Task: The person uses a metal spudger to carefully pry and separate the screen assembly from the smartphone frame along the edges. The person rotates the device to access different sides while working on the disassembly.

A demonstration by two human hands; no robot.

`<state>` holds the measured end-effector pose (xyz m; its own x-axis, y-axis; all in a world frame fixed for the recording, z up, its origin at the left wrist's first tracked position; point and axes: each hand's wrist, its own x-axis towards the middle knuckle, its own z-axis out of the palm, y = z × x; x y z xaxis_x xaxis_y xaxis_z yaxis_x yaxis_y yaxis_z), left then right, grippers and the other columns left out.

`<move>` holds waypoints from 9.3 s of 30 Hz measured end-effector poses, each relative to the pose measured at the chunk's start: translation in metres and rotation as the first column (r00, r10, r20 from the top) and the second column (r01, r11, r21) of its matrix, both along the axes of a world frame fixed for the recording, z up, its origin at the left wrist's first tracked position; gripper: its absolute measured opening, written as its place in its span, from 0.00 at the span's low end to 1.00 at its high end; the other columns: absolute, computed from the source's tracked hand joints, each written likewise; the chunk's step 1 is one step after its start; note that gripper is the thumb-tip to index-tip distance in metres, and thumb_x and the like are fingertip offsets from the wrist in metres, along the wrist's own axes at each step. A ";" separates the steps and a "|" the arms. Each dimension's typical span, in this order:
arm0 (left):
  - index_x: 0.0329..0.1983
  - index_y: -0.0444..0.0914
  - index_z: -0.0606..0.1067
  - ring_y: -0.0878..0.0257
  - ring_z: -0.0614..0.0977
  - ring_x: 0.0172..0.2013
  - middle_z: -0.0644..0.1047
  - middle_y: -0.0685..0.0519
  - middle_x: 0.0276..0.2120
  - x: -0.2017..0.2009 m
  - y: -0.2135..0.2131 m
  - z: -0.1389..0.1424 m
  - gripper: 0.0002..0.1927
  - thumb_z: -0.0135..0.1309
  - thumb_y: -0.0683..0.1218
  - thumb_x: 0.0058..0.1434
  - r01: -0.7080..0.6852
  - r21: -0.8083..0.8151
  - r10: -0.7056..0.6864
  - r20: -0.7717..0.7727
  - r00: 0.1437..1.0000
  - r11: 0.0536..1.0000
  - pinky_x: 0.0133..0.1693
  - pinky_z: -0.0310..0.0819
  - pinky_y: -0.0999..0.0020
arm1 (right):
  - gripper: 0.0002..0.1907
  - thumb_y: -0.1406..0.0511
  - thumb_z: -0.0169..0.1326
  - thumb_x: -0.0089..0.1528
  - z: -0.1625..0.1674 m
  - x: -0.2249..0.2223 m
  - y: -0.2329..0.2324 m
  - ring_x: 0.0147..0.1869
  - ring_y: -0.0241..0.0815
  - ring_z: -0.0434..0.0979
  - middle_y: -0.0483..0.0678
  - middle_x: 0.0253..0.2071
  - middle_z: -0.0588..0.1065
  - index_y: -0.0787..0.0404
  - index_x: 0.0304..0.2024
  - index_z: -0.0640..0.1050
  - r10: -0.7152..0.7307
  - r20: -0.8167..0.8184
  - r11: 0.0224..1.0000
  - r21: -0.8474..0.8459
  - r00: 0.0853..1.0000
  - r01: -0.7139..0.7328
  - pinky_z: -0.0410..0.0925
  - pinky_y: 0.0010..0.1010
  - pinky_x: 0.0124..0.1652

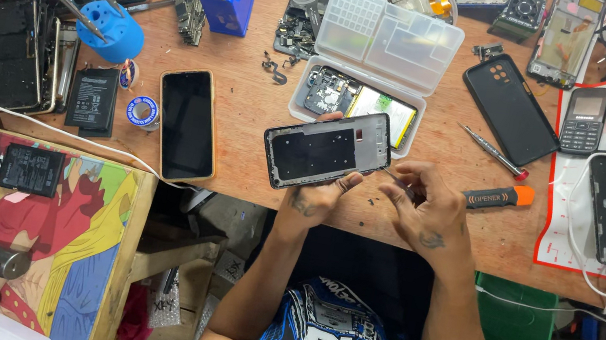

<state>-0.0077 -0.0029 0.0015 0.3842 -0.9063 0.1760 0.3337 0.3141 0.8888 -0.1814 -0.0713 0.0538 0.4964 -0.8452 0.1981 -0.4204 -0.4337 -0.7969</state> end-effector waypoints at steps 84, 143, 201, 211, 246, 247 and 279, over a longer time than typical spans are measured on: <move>0.69 0.34 0.65 0.59 0.75 0.62 0.69 0.46 0.66 0.007 0.009 0.001 0.37 0.68 0.38 0.58 -0.190 -0.040 0.187 0.456 0.870 0.981 0.65 0.73 0.62 | 0.06 0.71 0.61 0.60 0.001 0.008 -0.008 0.34 0.49 0.81 0.56 0.36 0.80 0.66 0.40 0.79 0.156 -0.120 0.967 -0.183 0.980 -0.176 0.72 0.36 0.34; 0.67 0.34 0.65 0.61 0.77 0.57 0.75 0.48 0.59 0.004 0.010 0.011 0.37 0.68 0.36 0.56 -0.189 0.002 0.173 0.388 0.905 0.982 0.61 0.76 0.65 | 0.05 0.73 0.63 0.65 -0.004 -0.031 -0.030 0.31 0.29 0.74 0.45 0.32 0.77 0.65 0.41 0.78 -0.193 0.263 0.969 0.203 0.945 0.141 0.68 0.20 0.29; 0.61 0.32 0.70 0.60 0.82 0.41 0.79 0.47 0.36 0.013 -0.015 0.020 0.25 0.54 0.52 0.67 -0.083 -0.022 0.076 -0.210 0.975 0.996 0.47 0.78 0.65 | 0.09 0.72 0.63 0.62 0.011 0.009 0.012 0.38 0.36 0.80 0.50 0.42 0.78 0.64 0.45 0.80 0.271 0.074 0.957 -0.126 0.960 -0.261 0.73 0.25 0.34; 0.59 0.30 0.73 0.64 0.80 0.36 0.77 0.49 0.32 0.006 -0.019 0.032 0.29 0.50 0.59 0.68 -0.072 0.061 0.081 -0.166 0.983 0.996 0.39 0.76 0.69 | 0.11 0.75 0.57 0.61 0.016 0.009 0.002 0.40 0.50 0.80 0.52 0.40 0.77 0.63 0.46 0.79 0.426 -0.059 0.864 -0.270 0.903 -0.425 0.72 0.35 0.37; 0.57 0.30 0.74 0.64 0.79 0.34 0.77 0.49 0.31 0.017 -0.023 0.036 0.33 0.50 0.65 0.68 -0.090 0.031 0.093 -0.120 0.988 0.995 0.39 0.76 0.70 | 0.07 0.69 0.60 0.62 -0.004 0.004 0.007 0.23 0.33 0.77 0.47 0.23 0.78 0.63 0.42 0.83 0.357 -0.060 0.933 -0.035 0.932 -0.359 0.67 0.25 0.23; 0.57 0.30 0.74 0.64 0.79 0.35 0.77 0.49 0.31 0.018 -0.023 0.036 0.34 0.50 0.65 0.68 -0.088 0.032 0.091 -0.120 0.989 0.996 0.39 0.76 0.70 | 0.07 0.68 0.61 0.61 -0.002 0.004 0.007 0.23 0.33 0.78 0.47 0.23 0.78 0.63 0.41 0.82 0.345 -0.082 0.938 -0.006 0.935 -0.346 0.68 0.25 0.24; 0.66 0.39 0.60 0.62 0.71 0.64 0.68 0.49 0.64 -0.007 0.029 -0.003 0.42 0.74 0.43 0.56 -0.114 -0.098 0.132 0.209 0.969 0.989 0.66 0.71 0.67 | 0.08 0.73 0.54 0.69 -0.031 -0.014 -0.003 0.35 0.34 0.79 0.53 0.41 0.81 0.64 0.50 0.74 -0.023 0.439 0.904 0.392 0.898 -0.168 0.71 0.21 0.33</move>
